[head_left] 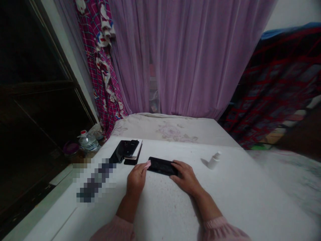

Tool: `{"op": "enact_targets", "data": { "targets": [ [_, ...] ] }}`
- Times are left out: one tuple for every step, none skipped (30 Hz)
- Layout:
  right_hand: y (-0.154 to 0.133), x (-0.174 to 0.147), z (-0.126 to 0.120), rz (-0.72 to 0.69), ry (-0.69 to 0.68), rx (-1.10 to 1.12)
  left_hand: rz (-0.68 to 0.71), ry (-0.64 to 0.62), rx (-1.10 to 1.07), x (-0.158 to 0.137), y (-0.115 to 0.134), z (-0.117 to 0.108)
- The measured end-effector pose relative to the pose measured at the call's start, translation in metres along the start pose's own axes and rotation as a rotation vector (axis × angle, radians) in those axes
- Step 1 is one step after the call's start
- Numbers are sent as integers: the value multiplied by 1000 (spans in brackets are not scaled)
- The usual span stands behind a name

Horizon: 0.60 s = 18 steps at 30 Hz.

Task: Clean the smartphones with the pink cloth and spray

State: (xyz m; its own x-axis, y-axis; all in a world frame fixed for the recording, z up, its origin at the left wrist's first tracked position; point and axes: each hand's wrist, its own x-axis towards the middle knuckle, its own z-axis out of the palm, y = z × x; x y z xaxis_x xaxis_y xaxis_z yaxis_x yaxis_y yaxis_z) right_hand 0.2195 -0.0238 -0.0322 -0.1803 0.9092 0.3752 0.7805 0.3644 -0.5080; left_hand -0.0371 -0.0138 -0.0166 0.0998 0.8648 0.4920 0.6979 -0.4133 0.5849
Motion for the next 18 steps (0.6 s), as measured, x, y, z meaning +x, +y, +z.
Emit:
{"op": "enact_targets", "data": {
  "targets": [
    [0,0,0,0,0,0,10,-4,0,0,2,1],
    [0,0,0,-1,0,0,24,-11,7,0,3,3],
    [0,0,0,-3,1,1,43,-20,21,0,5,4],
    [0,0,0,-4,3,2,64,-32,40,1,6,6],
    [0,0,0,-5,7,3,86,-44,62,1,8,9],
    [0,0,0,-6,10,4,105,-57,86,1,10,11],
    [0,0,1,-8,13,6,121,-71,110,2,12,15],
    [1,0,1,-10,15,7,134,-84,131,2,14,18],
    [2,0,1,-14,16,9,144,-98,148,2,17,23],
    [3,0,2,-17,17,12,155,-109,160,2,20,27],
    [3,0,3,-22,20,14,167,-120,166,3,24,31],
    [4,0,3,-25,24,17,183,-129,164,3,28,35],
    [4,-1,4,-25,29,18,198,-137,153,4,32,39],
    [5,-1,4,-24,33,17,214,-149,134,5,36,42],
    [5,-1,4,-20,36,16,226,-161,113,7,40,44],
    [4,-1,4,-17,36,14,234,-177,93,9,43,46],
    [4,-1,4,-14,34,12,236,-192,78,11,45,47],
    [4,-1,4,-12,30,11,230,-204,71,13,46,47]
  ]
}}
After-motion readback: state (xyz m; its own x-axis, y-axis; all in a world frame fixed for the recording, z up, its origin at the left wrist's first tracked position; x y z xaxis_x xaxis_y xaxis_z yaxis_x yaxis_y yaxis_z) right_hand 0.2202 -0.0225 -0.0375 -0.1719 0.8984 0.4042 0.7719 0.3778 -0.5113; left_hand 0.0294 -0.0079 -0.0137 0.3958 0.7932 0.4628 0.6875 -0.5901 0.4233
